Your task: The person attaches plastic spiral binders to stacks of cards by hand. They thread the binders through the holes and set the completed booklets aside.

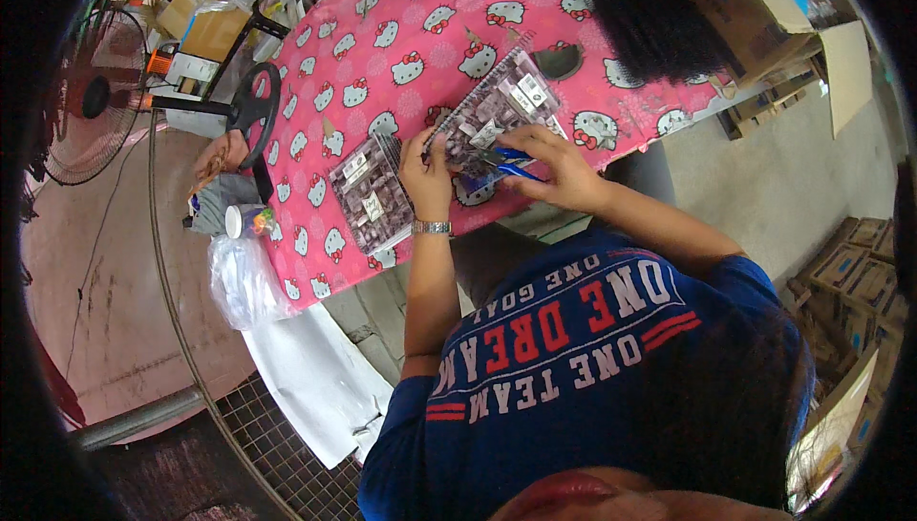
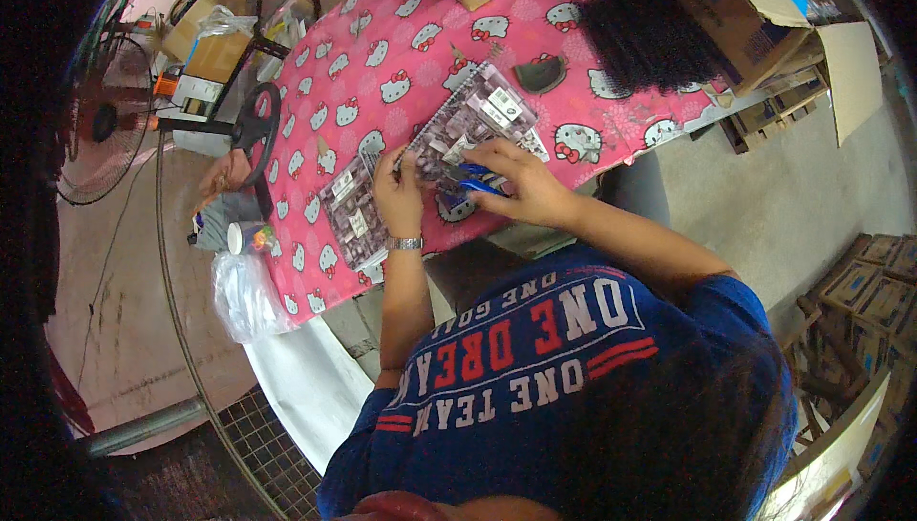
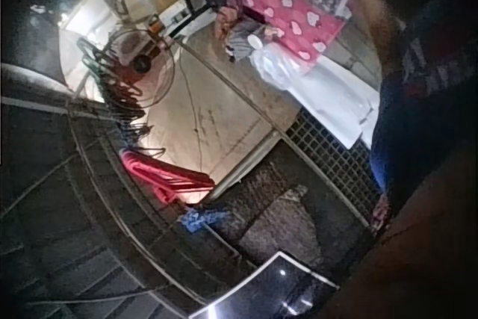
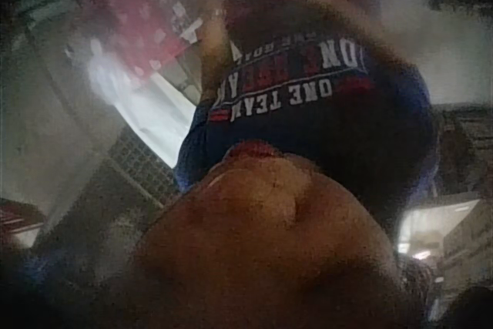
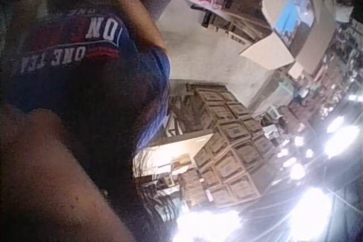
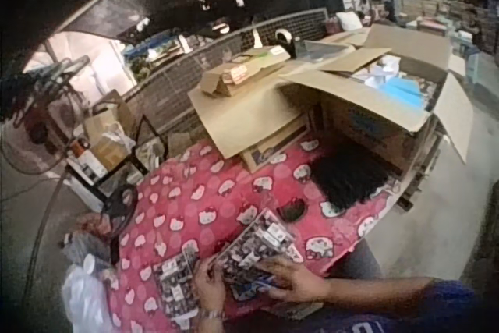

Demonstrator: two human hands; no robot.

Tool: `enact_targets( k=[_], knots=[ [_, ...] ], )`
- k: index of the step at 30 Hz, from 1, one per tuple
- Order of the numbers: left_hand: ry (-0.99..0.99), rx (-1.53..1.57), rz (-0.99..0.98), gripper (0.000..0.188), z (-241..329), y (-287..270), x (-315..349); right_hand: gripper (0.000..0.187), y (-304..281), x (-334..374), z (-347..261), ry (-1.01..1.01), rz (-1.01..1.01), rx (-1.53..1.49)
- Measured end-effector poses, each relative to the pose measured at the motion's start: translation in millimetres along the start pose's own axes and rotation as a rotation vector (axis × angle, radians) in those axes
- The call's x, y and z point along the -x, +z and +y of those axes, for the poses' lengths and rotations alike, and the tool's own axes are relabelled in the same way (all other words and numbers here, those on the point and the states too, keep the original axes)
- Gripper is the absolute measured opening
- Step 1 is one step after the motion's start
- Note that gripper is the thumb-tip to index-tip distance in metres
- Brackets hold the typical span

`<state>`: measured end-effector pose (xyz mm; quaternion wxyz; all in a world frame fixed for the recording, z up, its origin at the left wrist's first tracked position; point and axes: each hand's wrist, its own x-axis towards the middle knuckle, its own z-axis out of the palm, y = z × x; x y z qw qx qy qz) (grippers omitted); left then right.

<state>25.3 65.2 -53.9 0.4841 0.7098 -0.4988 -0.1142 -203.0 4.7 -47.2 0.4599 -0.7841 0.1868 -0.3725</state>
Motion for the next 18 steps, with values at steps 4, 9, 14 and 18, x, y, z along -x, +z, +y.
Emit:
enact_targets(
  k=[4, 9, 14, 18],
  knots=[
    [-0.002, 0.030, 0.023, 0.019, -4.9, 2.9, 1.6, 0.050, 2.5, -14.6, -10.0, 0.086, -0.065, 0.003],
    [-0.129, 0.349, 0.037, 0.017, 5.4, 6.6, 3.7, 0.050, 15.9, -22.0, 1.4, -0.099, 0.023, 0.085],
    [0.025, -0.250, 0.171, 0.015, -24.4, 4.0, 4.5, 0.052, 22.4, -37.6, -9.6, -0.105, 0.043, 0.168],
    [-0.052, 0.077, 0.315, 0.014, -11.9, 20.7, 9.7, 0.055, 29.1, -39.5, -2.4, -0.128, 0.084, 0.224]
  ],
)
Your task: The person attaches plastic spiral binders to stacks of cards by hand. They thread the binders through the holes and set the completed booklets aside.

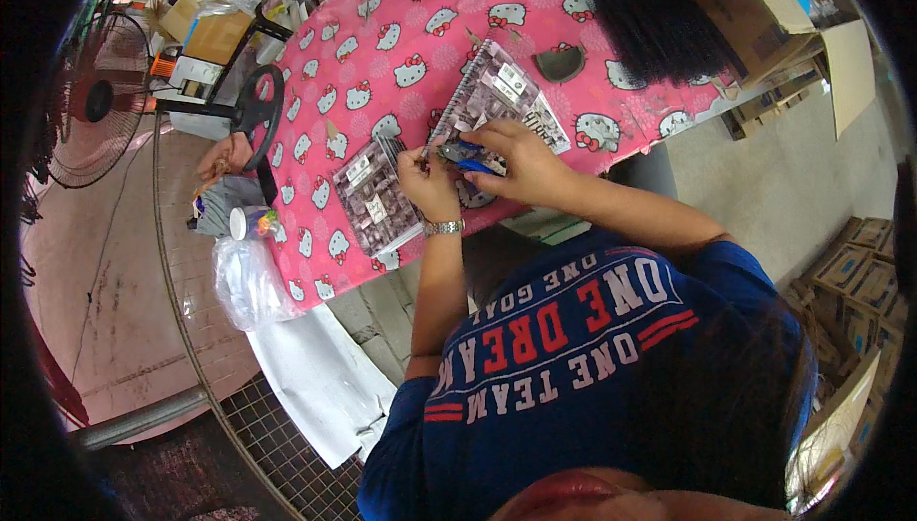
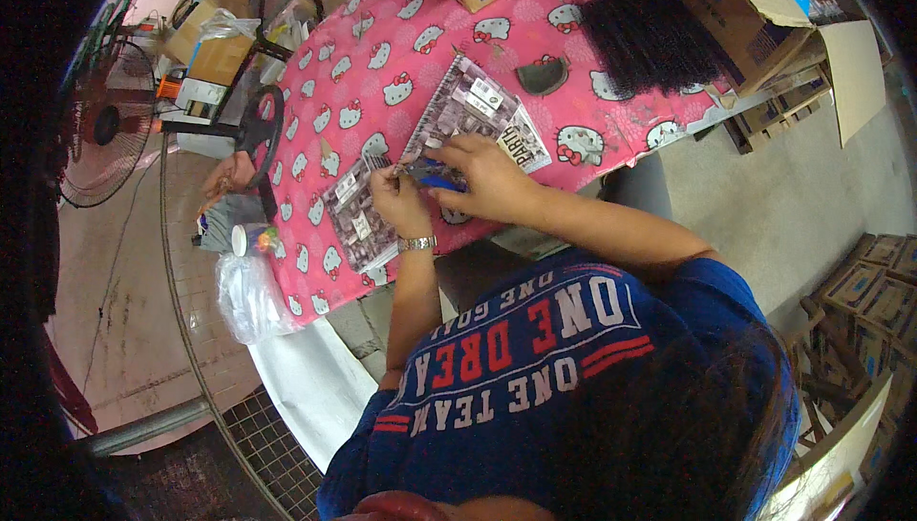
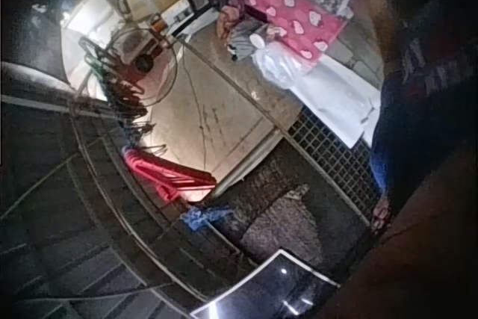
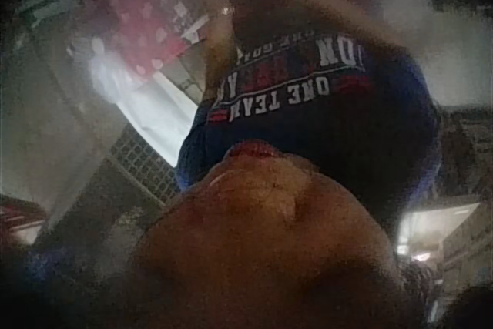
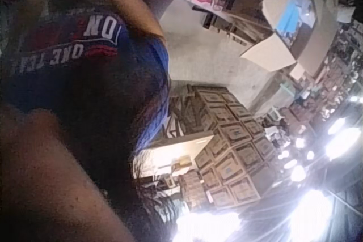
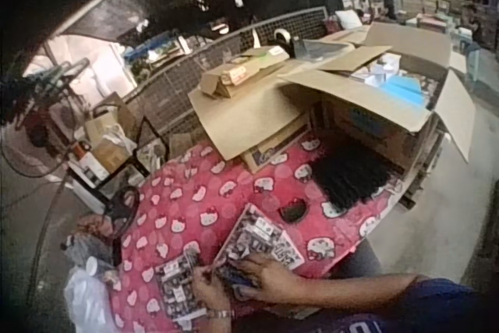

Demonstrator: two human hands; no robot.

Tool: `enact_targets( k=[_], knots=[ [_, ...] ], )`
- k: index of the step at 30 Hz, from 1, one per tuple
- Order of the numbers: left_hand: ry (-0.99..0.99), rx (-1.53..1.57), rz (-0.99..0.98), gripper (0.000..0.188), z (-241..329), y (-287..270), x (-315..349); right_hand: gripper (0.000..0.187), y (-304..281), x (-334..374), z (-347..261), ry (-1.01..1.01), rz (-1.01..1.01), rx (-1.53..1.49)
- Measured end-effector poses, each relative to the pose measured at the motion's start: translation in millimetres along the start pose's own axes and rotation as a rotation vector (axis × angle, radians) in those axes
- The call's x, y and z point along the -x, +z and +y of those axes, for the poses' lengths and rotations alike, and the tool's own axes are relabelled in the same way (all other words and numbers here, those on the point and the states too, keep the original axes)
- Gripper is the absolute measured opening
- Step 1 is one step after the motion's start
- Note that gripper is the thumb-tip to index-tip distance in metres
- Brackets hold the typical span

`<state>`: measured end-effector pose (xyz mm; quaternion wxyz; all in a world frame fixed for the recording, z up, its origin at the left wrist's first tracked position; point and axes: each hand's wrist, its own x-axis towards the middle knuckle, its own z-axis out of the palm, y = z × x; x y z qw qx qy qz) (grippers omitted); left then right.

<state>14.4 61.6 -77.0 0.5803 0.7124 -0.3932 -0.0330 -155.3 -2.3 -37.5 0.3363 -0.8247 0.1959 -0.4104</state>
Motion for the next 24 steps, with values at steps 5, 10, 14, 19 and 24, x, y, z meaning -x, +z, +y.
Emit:
enact_targets(
  k=[5, 10, 14, 19, 24],
  knots=[
    [0.165, -0.189, -0.039, 0.010, 6.0, -5.8, 0.9, 0.055, -2.7, 2.9, 0.1, 0.038, -0.066, -0.023],
    [0.203, -0.197, -0.045, 0.010, -13.8, -8.3, 0.5, 0.058, -3.0, 2.4, -2.9, -0.008, -0.073, 0.045],
    [0.233, -0.048, -0.046, 0.015, -4.7, -4.3, -2.4, 0.060, -2.4, 2.8, 0.2, -0.007, -0.077, 0.122],
    [0.121, -0.201, -0.120, 0.024, 0.4, -14.4, 3.5, 0.057, -2.9, -4.9, -5.0, -0.018, -0.112, 0.209],
    [0.138, -0.128, -0.111, 0.026, 8.0, -13.1, 4.9, 0.052, -2.8, -7.9, -5.0, -0.059, -0.156, 0.330]
  ],
)
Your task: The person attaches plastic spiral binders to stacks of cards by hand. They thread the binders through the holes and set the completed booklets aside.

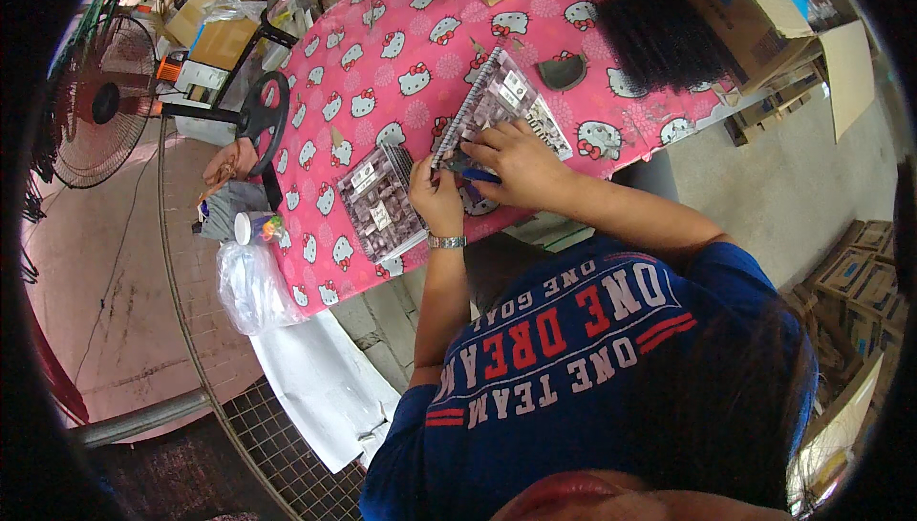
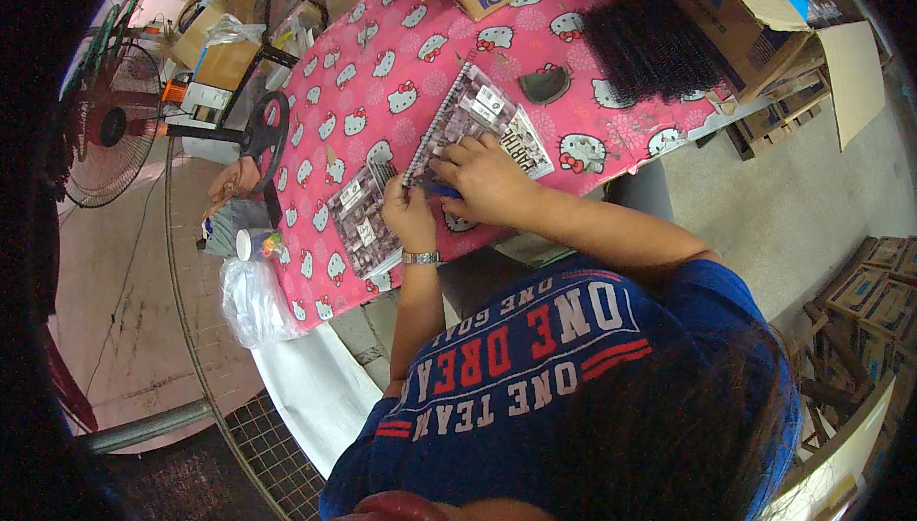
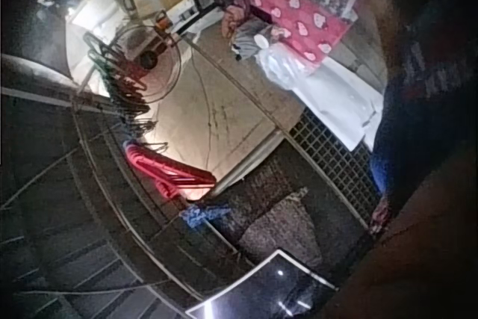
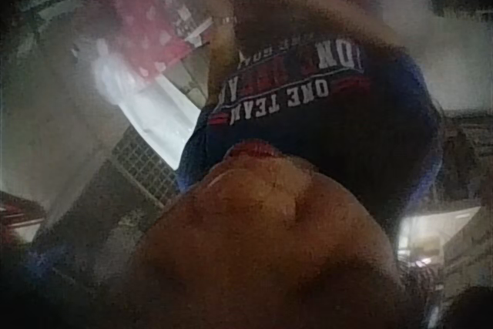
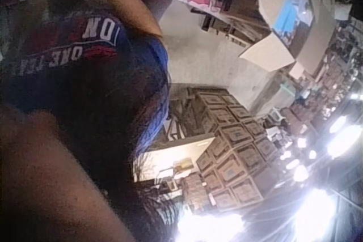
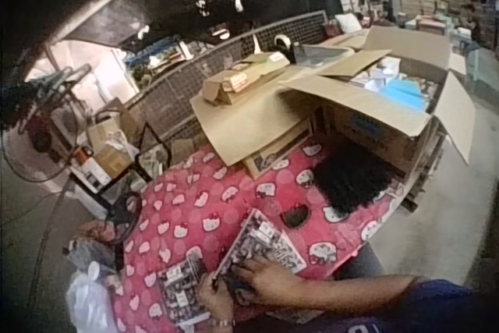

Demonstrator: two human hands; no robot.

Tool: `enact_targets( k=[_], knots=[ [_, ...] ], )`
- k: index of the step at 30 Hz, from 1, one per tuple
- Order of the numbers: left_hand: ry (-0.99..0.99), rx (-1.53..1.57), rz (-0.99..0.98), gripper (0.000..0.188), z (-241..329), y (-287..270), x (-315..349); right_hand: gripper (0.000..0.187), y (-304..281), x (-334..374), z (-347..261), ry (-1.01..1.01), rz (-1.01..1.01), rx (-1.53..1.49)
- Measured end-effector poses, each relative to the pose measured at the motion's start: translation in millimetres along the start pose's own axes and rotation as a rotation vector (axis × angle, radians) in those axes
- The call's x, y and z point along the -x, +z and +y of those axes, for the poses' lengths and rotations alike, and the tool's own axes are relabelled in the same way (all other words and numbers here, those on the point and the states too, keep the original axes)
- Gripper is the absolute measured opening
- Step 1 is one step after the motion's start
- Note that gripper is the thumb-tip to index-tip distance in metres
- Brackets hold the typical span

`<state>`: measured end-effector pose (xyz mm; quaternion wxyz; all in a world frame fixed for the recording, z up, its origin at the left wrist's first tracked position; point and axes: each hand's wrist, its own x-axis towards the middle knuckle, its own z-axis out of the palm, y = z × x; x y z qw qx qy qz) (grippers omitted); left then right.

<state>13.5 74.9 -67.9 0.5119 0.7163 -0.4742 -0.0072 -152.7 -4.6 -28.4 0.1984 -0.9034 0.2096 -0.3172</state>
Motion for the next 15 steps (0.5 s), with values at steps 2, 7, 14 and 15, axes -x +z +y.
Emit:
enact_targets(
  k=[2, 7, 14, 15],
  knots=[
    [0.004, 0.020, -0.006, 0.026, 3.2, 0.1, -0.2, 0.047, 0.7, 1.1, 0.9, -0.012, -0.001, 0.004],
    [0.027, -0.022, 0.020, 0.018, 6.0, 0.4, -2.1, 0.030, 9.4, 2.1, 5.2, 0.271, -0.167, -0.454],
    [-0.075, 0.115, -0.036, 0.020, 32.4, -24.6, -19.6, 0.037, -5.5, 23.1, 12.0, 0.319, -0.180, -0.843],
    [-0.055, 0.119, 0.014, 0.020, 33.8, -41.0, -29.1, 0.044, -20.3, 28.8, 19.3, 0.264, -0.248, -0.742]
  ],
)
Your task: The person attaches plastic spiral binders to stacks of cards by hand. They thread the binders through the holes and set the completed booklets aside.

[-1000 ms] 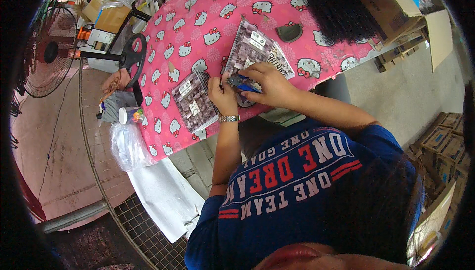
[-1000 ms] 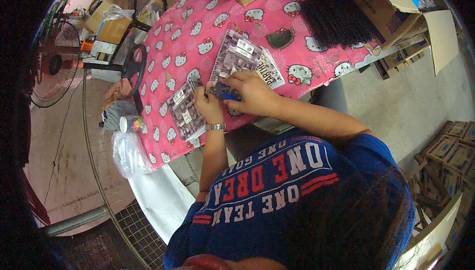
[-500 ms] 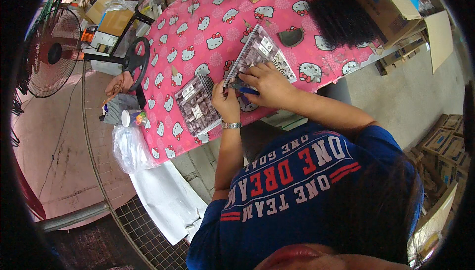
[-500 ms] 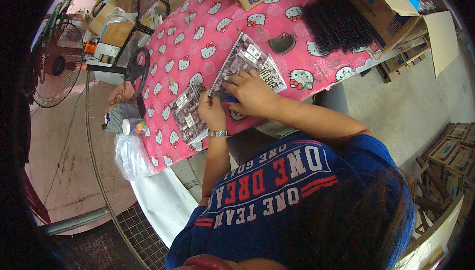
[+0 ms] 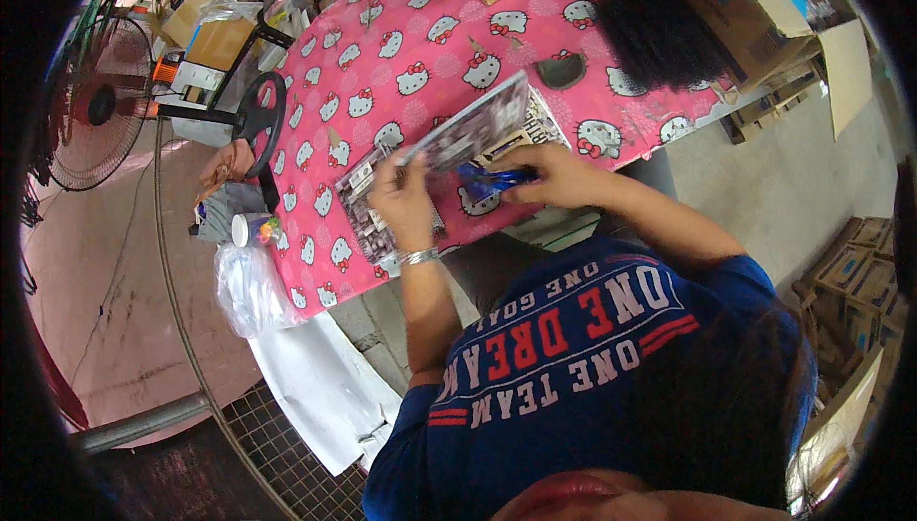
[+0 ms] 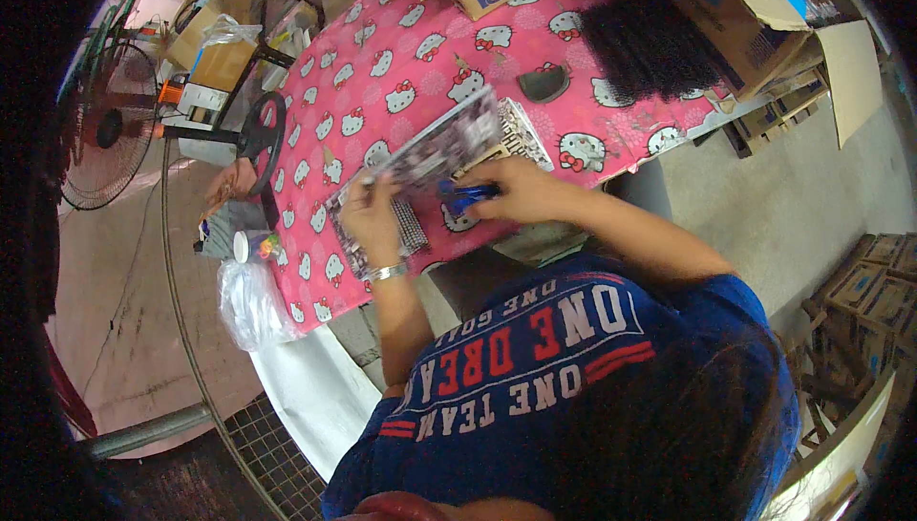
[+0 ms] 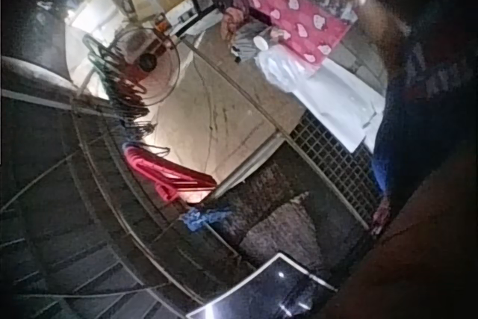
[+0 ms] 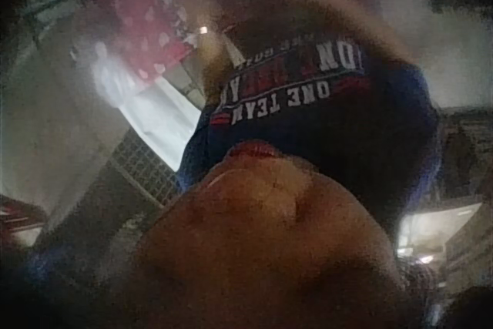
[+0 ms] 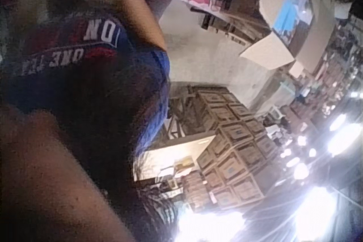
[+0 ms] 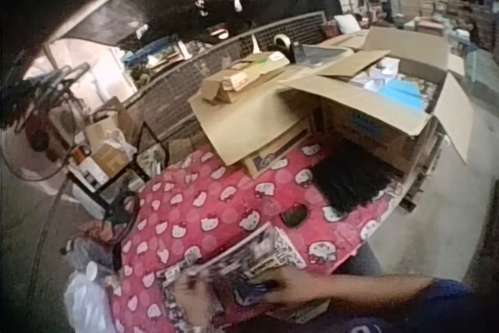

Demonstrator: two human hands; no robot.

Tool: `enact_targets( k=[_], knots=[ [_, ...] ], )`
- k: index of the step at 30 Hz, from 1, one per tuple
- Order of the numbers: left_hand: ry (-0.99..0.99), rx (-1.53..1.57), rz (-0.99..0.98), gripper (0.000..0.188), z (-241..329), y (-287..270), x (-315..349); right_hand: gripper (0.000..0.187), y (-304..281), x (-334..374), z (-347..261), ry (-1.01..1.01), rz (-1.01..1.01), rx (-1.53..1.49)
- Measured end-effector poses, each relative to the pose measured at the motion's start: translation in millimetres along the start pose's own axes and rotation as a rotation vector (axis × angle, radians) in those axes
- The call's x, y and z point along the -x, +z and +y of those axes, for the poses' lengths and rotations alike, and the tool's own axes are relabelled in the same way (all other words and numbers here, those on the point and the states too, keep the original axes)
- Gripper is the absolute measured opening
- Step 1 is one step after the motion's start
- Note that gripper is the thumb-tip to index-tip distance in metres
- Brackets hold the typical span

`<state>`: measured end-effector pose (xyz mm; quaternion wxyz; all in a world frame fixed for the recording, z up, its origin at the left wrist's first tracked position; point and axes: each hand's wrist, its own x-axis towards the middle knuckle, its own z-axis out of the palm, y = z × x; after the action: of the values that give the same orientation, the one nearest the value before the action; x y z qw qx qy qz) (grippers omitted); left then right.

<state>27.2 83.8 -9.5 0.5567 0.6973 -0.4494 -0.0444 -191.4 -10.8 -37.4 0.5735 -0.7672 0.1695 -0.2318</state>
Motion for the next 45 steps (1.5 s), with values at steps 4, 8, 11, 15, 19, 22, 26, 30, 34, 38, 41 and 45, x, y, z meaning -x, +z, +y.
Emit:
enact_targets(
  k=[4, 8, 11, 15, 19, 22, 26, 30, 34, 38, 41, 45],
  knots=[
    [0.210, -0.341, -0.013, 0.012, 38.3, -75.6, -50.6, 0.047, -60.9, 43.7, 37.7, 0.140, 0.114, 0.522],
    [0.236, -0.859, -0.098, 0.010, 21.4, -72.1, -91.4, 0.047, -94.8, 66.2, 91.8, 0.314, 0.192, 0.926],
    [-0.241, -1.007, -0.368, 0.023, -43.1, -49.5, -113.2, 0.043, -93.0, 64.1, 106.5, 0.199, 0.221, 0.982],
    [0.046, -0.794, -0.393, 0.049, -125.9, -47.4, -81.8, 0.037, -133.5, 42.1, 96.6, 0.215, 0.320, 0.926],
    [-0.196, -0.866, -0.412, 0.065, -144.9, -90.6, -33.3, 0.029, -206.1, 34.1, 85.6, 0.282, 0.635, 1.082],
    [-0.321, -0.716, -0.410, 0.067, -159.0, -103.2, -20.5, 0.039, -248.2, 34.0, 113.6, 0.432, 0.761, 1.191],
    [-0.361, -0.639, -0.442, 0.059, -171.1, -119.2, -17.2, 0.047, -239.6, 15.0, 141.6, 0.655, 0.681, 1.380],
    [-0.383, -0.680, -0.424, 0.057, -184.1, -126.2, -10.9, 0.046, -244.7, 2.0, 155.2, 0.622, 0.666, 1.297],
    [-0.455, -0.526, -0.423, 0.055, -196.6, -129.8, -15.0, 0.037, -276.0, 5.6, 181.5, 0.515, 0.769, 1.116],
    [-0.349, -0.616, -0.491, 0.056, -182.7, -112.7, -24.5, 0.037, -323.4, 26.8, 191.5, 0.454, 0.809, 1.102],
    [-0.252, -0.732, -0.354, 0.049, -187.2, -120.9, -23.2, 0.039, -307.0, 8.9, 166.8, 0.294, 0.938, 0.912],
    [0.146, -0.558, -0.389, 0.043, -90.6, -7.9, -14.4, 0.037, -278.1, 9.3, 132.3, 0.271, 0.888, 0.749]
  ],
)
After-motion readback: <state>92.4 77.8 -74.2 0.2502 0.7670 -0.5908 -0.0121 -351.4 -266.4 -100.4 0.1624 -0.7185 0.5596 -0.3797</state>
